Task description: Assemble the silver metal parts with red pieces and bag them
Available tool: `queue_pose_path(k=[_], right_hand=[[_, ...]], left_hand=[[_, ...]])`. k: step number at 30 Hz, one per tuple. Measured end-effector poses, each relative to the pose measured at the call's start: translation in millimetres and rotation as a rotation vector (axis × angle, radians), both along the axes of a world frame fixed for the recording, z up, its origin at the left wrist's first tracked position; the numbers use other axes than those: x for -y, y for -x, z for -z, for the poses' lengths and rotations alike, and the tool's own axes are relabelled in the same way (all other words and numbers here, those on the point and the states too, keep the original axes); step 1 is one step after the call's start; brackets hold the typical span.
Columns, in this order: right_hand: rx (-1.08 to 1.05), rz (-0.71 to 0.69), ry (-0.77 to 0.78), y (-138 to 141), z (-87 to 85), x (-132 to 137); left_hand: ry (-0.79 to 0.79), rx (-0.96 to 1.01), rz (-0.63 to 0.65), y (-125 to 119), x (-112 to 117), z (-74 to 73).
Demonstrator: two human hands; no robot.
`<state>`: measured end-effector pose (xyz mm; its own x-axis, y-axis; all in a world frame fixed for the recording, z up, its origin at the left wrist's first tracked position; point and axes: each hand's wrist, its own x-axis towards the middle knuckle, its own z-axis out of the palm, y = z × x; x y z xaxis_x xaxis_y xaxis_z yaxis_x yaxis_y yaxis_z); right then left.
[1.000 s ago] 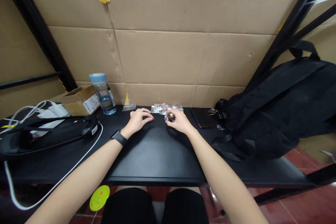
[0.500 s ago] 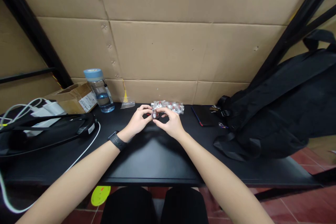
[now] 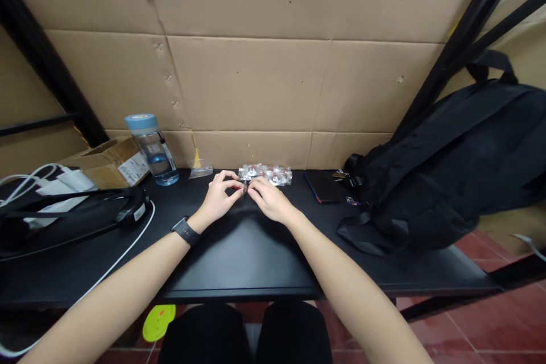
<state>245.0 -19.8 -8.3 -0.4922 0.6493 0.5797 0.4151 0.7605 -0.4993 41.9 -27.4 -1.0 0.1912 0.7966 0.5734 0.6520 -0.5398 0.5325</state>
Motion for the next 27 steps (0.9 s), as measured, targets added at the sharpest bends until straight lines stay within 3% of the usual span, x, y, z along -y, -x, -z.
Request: queue_pose_path(k=[4,8,13,20,27], right_hand=[[0.004,-0.026,0.003,2.4,6.9,-3.7],[0.08,0.066,-0.025,0.3,6.2,-3.0],[0.321,0.196,-0.106,-10.6,-2.4,0.8],[0.367,0.201,-0.079,-18.5,-12.2,4.7],[0.304,0.211,0.054,-22.8,-12.4,0.3]], left_hand=[[0.008,-0.122,0.05,3.6,-0.5,-1.1],[0.024,-0.207,0.055,11.1,-6.8,1.5],[0.097,-0.331,-0.026,25.7,-22.6,15.4],[0.184,-0.425,-0.019,36.9,-36.0,34.7],[0.143,-0.432,-0.048,37.8,-33.9,23.0]])
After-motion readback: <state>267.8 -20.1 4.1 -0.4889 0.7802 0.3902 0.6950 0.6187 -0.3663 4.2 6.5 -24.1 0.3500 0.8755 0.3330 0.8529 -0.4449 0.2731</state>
